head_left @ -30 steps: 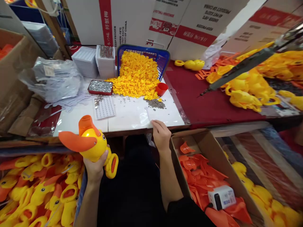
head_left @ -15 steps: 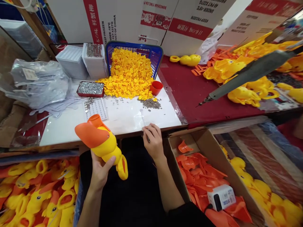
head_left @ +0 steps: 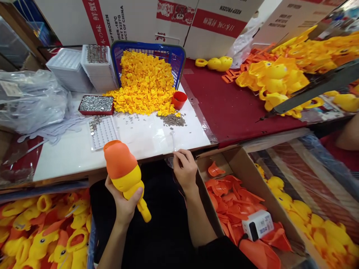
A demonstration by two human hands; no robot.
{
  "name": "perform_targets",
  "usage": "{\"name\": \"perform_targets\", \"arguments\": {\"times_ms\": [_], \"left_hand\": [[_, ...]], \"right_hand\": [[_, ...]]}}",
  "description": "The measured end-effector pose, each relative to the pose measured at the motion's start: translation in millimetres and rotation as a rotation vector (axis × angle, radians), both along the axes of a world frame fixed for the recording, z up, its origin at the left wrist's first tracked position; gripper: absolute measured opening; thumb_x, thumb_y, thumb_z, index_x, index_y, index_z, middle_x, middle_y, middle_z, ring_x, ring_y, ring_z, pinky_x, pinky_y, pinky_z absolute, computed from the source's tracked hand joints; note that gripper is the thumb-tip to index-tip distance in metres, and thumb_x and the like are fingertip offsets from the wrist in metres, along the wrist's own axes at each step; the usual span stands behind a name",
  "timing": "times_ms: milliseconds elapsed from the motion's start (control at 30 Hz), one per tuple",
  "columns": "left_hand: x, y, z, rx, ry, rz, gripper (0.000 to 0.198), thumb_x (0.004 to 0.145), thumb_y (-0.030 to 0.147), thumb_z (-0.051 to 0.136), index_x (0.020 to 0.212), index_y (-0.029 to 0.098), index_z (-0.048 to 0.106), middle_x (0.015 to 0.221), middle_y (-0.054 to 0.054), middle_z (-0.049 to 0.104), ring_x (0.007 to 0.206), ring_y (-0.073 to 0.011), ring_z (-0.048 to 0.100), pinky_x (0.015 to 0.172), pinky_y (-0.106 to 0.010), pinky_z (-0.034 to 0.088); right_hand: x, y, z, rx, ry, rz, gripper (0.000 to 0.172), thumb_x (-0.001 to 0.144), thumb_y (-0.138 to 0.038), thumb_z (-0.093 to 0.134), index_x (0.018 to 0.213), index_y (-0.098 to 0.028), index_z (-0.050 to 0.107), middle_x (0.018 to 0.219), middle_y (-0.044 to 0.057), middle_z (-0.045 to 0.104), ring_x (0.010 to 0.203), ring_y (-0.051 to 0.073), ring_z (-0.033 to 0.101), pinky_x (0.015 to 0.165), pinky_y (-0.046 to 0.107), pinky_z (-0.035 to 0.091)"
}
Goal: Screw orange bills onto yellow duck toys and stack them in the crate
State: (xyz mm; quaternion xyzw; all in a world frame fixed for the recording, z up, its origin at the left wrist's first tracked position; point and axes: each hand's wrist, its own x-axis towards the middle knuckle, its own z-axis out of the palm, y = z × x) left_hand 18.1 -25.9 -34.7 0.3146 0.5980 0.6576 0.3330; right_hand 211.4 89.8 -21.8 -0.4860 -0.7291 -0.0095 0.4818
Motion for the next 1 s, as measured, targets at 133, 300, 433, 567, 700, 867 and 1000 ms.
{"name": "perform_targets", "arguments": {"times_ms": [133,300,433,567,700,867,1000], "left_hand": [[4.6,1.4,4.6,-0.071,0.053,-0.035,0.094,0.07,0.035,0.091,0.144,0.035,0.033,0.143,-0.009,0.046,0.113,-0.0202,0.064,0.09,-0.033,0.062],[6.9,3.6,9.8,-0.11,0.11,-0.034,0.095,0.07,0.039,0.09,0.144,0.032,0.031,0.145,-0.012,0.047,0.115,-0.0224,0.065,0.092,-0.034,0.06],[13.1,5.2,12.9,-0.166,0.178,-0.045,0.103,0.069,0.038,0.091,0.149,0.029,0.027,0.151,-0.016,0.044,0.127,-0.0271,0.062,0.103,-0.041,0.057],[22.3,5.0,13.2,-0.204,0.18,-0.065,0.104,0.072,0.039,0.089,0.153,0.027,0.024,0.154,-0.02,0.043,0.132,-0.0305,0.06,0.108,-0.047,0.054],[26.8,4.8,8.9,-0.181,0.189,-0.053,0.102,0.074,0.039,0.089,0.153,0.025,0.025,0.152,-0.021,0.046,0.133,-0.0307,0.06,0.11,-0.047,0.053],[23.6,4.6,-3.7,-0.171,0.313,0.018,0.107,0.071,0.04,0.09,0.154,0.023,0.024,0.154,-0.024,0.045,0.139,-0.0345,0.057,0.112,-0.051,0.051],[22.8,-4.3,-14.4,-0.233,0.446,-0.029,0.119,0.068,0.045,0.092,0.158,0.02,0.018,0.152,-0.03,0.048,0.135,-0.0409,0.061,0.105,-0.057,0.055]], "right_hand": [[4.2,-0.2,-4.4,-0.043,0.129,-0.118,0.026,0.1,-0.014,0.057,0.116,-0.021,0.076,0.098,0.009,0.067,0.085,0.018,0.069,0.079,0.032,0.061],[13.3,0.9,-11.9,-0.154,0.175,-0.207,0.026,0.104,-0.021,0.052,0.119,-0.02,0.074,0.098,0.009,0.065,0.08,0.018,0.067,0.079,0.034,0.06],[13.7,0.5,-10.1,-0.183,0.223,-0.218,0.02,0.104,-0.024,0.052,0.105,-0.02,0.072,0.099,0.01,0.066,0.089,0.021,0.066,0.083,0.036,0.058],[8.0,-3.8,-0.4,-0.203,0.298,-0.163,0.015,0.102,-0.027,0.057,0.096,-0.02,0.069,0.092,0.006,0.065,0.088,0.019,0.065,0.082,0.033,0.057],[-4.9,-11.9,6.9,-0.315,0.667,0.009,0.012,0.096,-0.03,0.065,0.095,-0.02,0.069,0.095,0.005,0.062,0.09,0.018,0.063,0.079,0.031,0.054],[-36.9,-28.8,9.8,-0.531,1.054,0.389,0.018,0.092,-0.039,0.064,0.086,-0.022,0.059,0.073,0.0,0.056,0.068,0.015,0.056,0.065,0.031,0.052],[-57.2,-44.7,11.4,-0.601,1.111,0.657,0.024,0.09,-0.042,0.072,0.082,-0.022,0.061,0.067,-0.001,0.056,0.065,0.016,0.058,0.063,0.031,0.053]]}}
